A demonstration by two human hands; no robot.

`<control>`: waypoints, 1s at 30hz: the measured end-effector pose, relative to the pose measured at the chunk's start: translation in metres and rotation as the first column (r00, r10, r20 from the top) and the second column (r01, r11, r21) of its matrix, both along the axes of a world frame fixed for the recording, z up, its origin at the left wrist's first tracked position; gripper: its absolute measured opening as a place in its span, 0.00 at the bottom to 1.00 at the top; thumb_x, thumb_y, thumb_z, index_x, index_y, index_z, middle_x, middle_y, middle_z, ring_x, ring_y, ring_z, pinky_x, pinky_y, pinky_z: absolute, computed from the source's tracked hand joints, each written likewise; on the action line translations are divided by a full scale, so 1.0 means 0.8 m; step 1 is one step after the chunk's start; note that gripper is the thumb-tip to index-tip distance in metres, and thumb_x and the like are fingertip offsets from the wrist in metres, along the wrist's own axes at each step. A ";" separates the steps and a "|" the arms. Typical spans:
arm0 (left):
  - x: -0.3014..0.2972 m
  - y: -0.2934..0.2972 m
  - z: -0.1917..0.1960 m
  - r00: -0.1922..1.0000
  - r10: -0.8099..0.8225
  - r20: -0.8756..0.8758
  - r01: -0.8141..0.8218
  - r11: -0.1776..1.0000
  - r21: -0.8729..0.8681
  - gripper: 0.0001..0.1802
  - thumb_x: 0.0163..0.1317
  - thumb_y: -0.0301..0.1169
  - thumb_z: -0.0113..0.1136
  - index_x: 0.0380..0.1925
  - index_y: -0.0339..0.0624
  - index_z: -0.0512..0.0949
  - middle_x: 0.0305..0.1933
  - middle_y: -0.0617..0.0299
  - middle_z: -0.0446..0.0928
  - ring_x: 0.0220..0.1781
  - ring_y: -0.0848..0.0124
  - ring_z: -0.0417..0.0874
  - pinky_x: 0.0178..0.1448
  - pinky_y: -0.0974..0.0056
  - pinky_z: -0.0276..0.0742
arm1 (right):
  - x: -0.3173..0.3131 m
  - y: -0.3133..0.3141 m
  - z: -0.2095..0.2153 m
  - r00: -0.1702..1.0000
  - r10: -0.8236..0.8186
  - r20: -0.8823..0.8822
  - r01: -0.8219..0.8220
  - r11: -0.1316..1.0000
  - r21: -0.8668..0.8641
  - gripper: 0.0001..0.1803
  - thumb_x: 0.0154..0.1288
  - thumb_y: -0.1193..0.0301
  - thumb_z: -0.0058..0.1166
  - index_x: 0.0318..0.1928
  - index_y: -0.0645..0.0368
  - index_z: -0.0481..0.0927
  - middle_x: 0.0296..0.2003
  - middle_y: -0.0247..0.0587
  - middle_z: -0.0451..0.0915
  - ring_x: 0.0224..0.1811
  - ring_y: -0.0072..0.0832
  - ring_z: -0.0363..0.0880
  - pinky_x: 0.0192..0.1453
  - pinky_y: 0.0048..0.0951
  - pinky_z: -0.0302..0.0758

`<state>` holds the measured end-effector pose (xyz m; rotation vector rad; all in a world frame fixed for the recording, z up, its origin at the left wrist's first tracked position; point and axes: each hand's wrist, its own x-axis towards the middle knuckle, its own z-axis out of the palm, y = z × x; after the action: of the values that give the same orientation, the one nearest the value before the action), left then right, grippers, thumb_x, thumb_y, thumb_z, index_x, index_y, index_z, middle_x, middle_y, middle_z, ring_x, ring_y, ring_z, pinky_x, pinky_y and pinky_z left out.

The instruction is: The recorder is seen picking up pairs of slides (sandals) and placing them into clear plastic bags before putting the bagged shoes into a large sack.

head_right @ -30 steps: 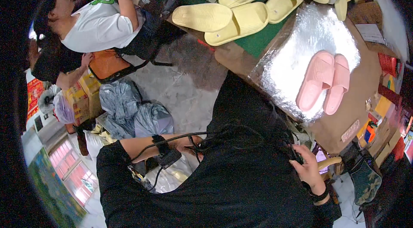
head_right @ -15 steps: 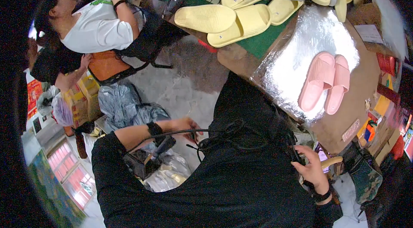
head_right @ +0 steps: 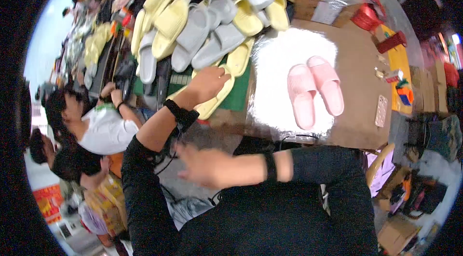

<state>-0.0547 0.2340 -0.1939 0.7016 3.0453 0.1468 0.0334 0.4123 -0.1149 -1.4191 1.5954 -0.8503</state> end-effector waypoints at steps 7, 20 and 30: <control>-0.075 0.075 -0.034 0.974 -0.189 -0.127 0.202 0.975 0.093 0.11 0.48 0.24 0.50 0.34 0.39 0.74 0.26 0.54 0.69 0.32 0.56 0.73 0.36 0.55 0.70 | 0.033 -0.017 -0.047 0.639 0.607 -0.473 -0.442 0.793 0.420 0.26 0.60 0.63 0.48 0.59 0.57 0.66 0.46 0.45 0.76 0.48 0.45 0.74 0.44 0.53 0.69; -0.023 0.247 -0.156 0.951 0.183 0.249 -0.192 0.981 0.014 0.09 0.53 0.30 0.49 0.29 0.39 0.76 0.33 0.52 0.76 0.34 0.55 0.78 0.38 0.52 0.74 | -0.183 0.232 -0.116 0.950 -0.182 0.253 0.143 0.976 0.166 0.20 0.64 0.56 0.44 0.40 0.61 0.79 0.36 0.51 0.79 0.37 0.41 0.77 0.46 0.36 0.70; 0.028 0.265 -0.183 0.923 0.227 0.310 -0.238 0.971 -0.002 0.25 0.55 0.30 0.50 0.56 0.53 0.68 0.61 0.45 0.61 0.54 0.45 0.69 0.52 0.50 0.69 | -0.299 0.268 -0.277 0.644 -0.496 -0.583 0.674 0.728 0.126 0.21 0.56 0.53 0.49 0.50 0.40 0.77 0.62 0.60 0.54 0.67 0.54 0.45 0.65 0.58 0.46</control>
<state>-0.0323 0.4460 -0.3404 0.2792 2.8150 0.2845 -0.2060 0.6271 -0.3365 -0.8882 2.5836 -0.5061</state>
